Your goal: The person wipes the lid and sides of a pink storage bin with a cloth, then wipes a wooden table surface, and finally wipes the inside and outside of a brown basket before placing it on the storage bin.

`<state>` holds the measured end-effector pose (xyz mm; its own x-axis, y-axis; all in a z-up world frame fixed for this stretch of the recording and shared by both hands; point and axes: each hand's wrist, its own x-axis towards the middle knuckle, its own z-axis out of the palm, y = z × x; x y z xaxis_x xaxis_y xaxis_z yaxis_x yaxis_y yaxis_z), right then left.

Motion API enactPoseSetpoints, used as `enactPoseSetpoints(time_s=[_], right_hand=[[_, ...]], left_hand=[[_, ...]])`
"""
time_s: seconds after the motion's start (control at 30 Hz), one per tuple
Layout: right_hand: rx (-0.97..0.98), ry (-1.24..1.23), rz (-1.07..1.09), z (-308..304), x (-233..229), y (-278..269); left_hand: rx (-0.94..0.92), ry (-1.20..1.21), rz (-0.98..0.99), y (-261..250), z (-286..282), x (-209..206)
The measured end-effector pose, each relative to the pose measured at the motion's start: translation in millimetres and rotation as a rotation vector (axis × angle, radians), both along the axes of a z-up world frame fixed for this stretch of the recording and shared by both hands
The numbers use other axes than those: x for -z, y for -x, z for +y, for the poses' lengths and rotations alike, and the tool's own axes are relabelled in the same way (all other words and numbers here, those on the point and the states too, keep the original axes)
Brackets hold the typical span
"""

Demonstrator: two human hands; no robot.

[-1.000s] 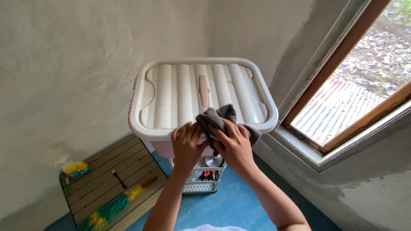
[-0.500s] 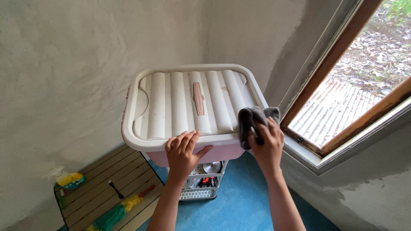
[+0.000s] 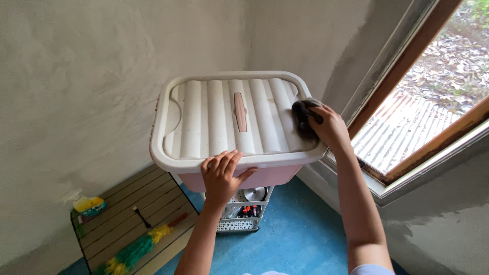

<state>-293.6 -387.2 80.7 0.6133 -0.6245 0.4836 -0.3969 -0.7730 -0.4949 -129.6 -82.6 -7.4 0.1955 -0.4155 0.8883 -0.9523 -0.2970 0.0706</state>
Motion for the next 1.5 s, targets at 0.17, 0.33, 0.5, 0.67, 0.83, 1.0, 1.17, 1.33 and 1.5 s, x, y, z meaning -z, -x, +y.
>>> enactPoseSetpoints(time_s=[0.17,0.33,0.5,0.67,0.83,1.0,1.17,1.33,1.5], right_hand=[[0.092,-0.006,0.076,-4.9,-9.0,-18.5],[0.099,0.011,0.075,1.7,-7.2,-5.7],[0.104,-0.095,0.012,19.8,6.6,31.0],[0.083,-0.196,-0.203,50.8,26.4,61.4],[0.145,0.0,-0.29,102.8,41.3,61.6],[0.272,0.328,-0.222,146.8,47.3,41.4],[0.189,0.346,-0.218,176.2,45.4,18.6],[0.1,0.345,-0.23,203.6,39.9,4.6],[0.027,0.335,-0.238,223.8,34.6,-5.5]], left_hand=[[0.001,0.012,0.025,1.1,1.5,0.5],[0.007,-0.012,0.066,2.8,-0.3,2.1],[-0.01,0.001,0.094,6.6,1.0,2.9],[-0.011,0.001,0.081,5.2,-1.2,3.4],[-0.026,-0.007,0.075,6.8,0.6,2.3],[-0.017,-0.014,0.077,7.1,1.5,-0.5],[-0.022,-0.048,0.067,6.4,4.5,-5.0],[0.056,-0.084,0.055,3.5,10.7,-5.0],[0.168,-0.085,0.121,-6.2,23.7,1.0]])
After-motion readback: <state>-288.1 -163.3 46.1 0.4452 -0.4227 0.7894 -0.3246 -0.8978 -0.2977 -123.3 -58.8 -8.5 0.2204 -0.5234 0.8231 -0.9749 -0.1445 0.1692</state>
